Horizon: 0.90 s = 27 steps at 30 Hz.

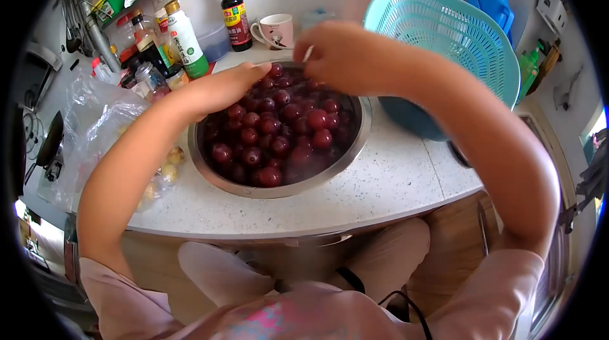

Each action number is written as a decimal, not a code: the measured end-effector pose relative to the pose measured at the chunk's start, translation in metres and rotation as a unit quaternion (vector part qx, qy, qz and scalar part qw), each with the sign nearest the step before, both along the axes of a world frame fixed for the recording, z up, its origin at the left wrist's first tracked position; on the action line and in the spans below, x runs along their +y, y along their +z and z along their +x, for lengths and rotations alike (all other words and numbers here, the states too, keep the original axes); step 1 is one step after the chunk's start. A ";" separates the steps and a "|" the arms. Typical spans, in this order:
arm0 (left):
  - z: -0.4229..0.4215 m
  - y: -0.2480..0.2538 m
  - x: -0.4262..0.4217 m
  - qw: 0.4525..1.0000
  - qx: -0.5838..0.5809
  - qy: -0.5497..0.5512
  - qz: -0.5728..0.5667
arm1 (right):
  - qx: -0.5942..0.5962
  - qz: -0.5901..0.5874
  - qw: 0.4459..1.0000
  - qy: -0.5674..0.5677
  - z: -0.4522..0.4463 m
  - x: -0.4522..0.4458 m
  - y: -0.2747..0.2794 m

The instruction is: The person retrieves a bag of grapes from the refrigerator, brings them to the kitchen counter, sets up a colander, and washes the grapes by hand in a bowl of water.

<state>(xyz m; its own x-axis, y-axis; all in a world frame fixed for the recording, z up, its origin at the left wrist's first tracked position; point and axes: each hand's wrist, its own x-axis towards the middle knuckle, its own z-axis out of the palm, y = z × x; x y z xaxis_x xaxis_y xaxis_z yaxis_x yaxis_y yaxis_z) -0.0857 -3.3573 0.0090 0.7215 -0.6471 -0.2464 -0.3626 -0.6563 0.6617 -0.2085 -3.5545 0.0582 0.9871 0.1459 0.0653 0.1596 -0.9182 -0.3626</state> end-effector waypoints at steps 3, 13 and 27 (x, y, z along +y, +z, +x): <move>0.013 -0.006 -0.006 0.998 0.027 -0.051 -0.008 | 0.022 -0.065 0.998 -0.009 0.037 0.007 -0.020; 0.028 -0.011 -0.011 0.992 0.126 -0.021 0.006 | 0.131 -0.014 0.991 0.000 0.088 0.002 -0.053; -0.002 0.010 0.004 0.990 -0.033 -0.117 -0.068 | 0.095 0.283 0.953 0.046 0.025 -0.019 -0.022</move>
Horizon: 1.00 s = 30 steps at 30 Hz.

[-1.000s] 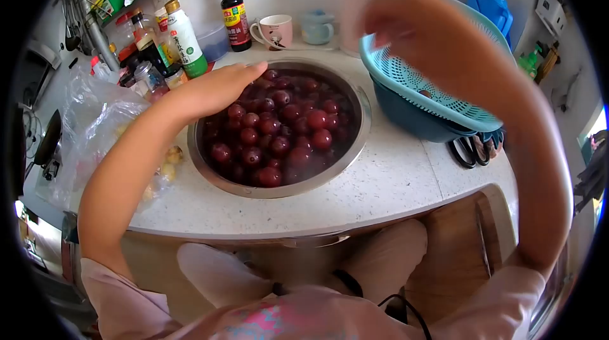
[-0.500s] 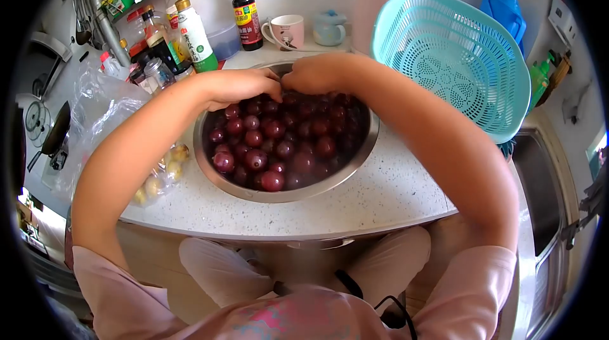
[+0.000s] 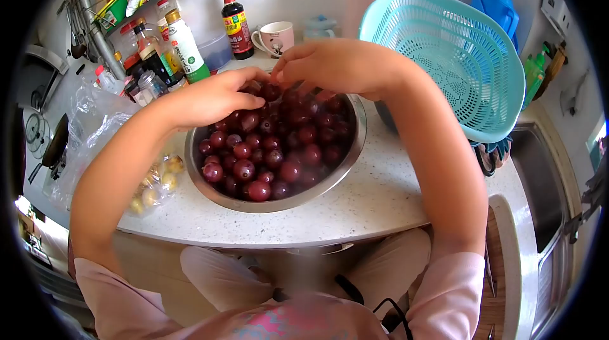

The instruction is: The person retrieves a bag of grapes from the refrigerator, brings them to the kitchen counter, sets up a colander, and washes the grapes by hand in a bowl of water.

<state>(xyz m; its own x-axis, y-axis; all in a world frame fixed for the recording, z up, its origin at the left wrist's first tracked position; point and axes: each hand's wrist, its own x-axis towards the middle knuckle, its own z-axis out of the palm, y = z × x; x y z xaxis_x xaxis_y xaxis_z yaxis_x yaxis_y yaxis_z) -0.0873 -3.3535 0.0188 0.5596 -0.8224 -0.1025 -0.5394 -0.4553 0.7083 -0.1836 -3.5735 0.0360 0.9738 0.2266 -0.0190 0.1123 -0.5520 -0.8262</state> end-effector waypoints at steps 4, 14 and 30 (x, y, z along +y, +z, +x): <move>-0.005 0.005 0.015 0.999 -0.049 0.010 0.011 | -0.082 -0.093 0.992 -0.018 -0.029 -0.002 0.024; 0.004 -0.005 -0.003 0.993 -0.016 0.050 0.105 | -0.103 -0.325 0.937 -0.077 0.025 0.012 -0.026; 0.022 -0.022 -0.009 0.997 0.023 0.005 -0.076 | 0.002 0.041 0.999 0.004 0.052 -0.002 -0.061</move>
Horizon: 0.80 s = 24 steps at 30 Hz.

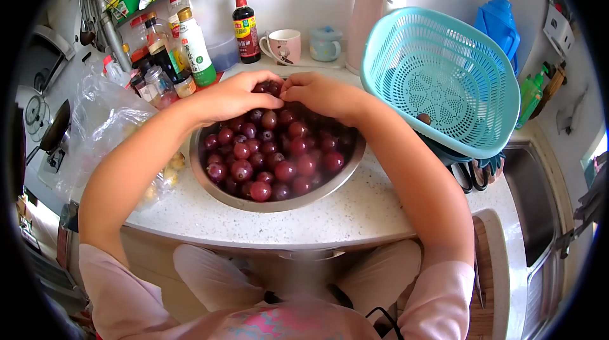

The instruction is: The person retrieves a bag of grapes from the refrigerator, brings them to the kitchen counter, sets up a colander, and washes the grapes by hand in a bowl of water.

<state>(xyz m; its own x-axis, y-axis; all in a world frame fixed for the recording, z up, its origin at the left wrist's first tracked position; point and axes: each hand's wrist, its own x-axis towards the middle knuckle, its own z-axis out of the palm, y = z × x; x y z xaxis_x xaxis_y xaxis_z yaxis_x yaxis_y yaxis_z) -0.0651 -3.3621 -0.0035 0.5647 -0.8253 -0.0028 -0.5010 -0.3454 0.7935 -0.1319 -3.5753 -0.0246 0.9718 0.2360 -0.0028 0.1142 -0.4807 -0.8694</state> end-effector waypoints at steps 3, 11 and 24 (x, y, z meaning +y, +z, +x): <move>-0.011 0.016 0.012 0.998 -0.059 -0.031 0.009 | -0.043 -0.021 0.999 0.000 -0.028 0.010 0.024; -0.050 0.041 0.030 0.996 0.006 -0.054 0.073 | -0.070 -0.059 0.993 -0.074 -0.061 0.011 0.055; -0.023 0.010 0.005 0.937 -0.199 -0.067 0.281 | -0.019 -0.334 0.940 0.063 -0.042 0.009 0.027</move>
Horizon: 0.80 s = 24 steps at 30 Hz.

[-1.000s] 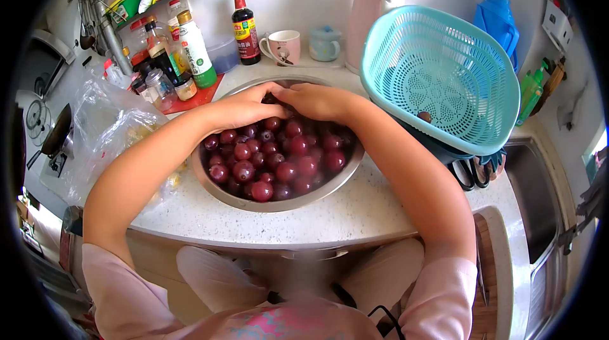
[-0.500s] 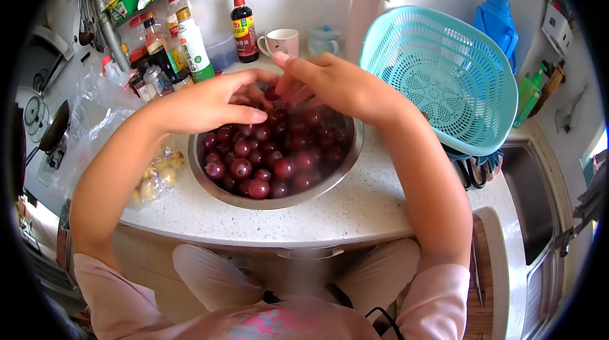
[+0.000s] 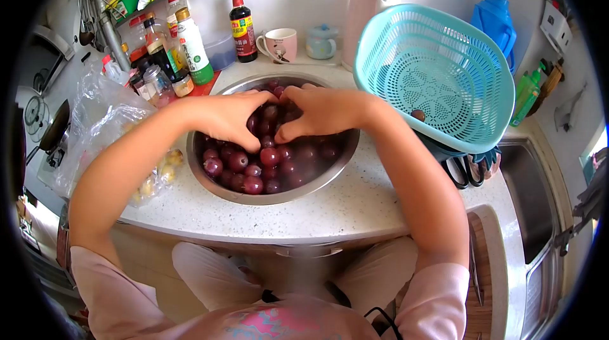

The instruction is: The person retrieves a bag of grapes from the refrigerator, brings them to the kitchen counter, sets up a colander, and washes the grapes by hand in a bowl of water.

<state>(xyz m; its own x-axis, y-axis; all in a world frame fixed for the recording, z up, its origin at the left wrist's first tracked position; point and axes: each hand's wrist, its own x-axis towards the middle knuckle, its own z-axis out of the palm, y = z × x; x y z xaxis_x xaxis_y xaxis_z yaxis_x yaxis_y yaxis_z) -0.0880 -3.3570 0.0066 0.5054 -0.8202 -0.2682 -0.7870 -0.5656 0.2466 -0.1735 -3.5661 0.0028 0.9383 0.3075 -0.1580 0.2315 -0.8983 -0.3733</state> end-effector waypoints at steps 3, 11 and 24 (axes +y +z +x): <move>-0.003 -0.021 -0.008 0.993 -0.114 0.018 -0.032 | -0.100 -0.032 0.994 -0.019 -0.001 0.010 -0.012; 0.003 -0.009 0.011 0.977 -0.089 0.000 -0.194 | -0.217 0.136 0.967 0.019 0.011 -0.007 -0.014; -0.020 0.037 0.023 0.980 0.009 0.187 -0.073 | -0.198 0.072 0.955 -0.209 -0.022 0.003 0.021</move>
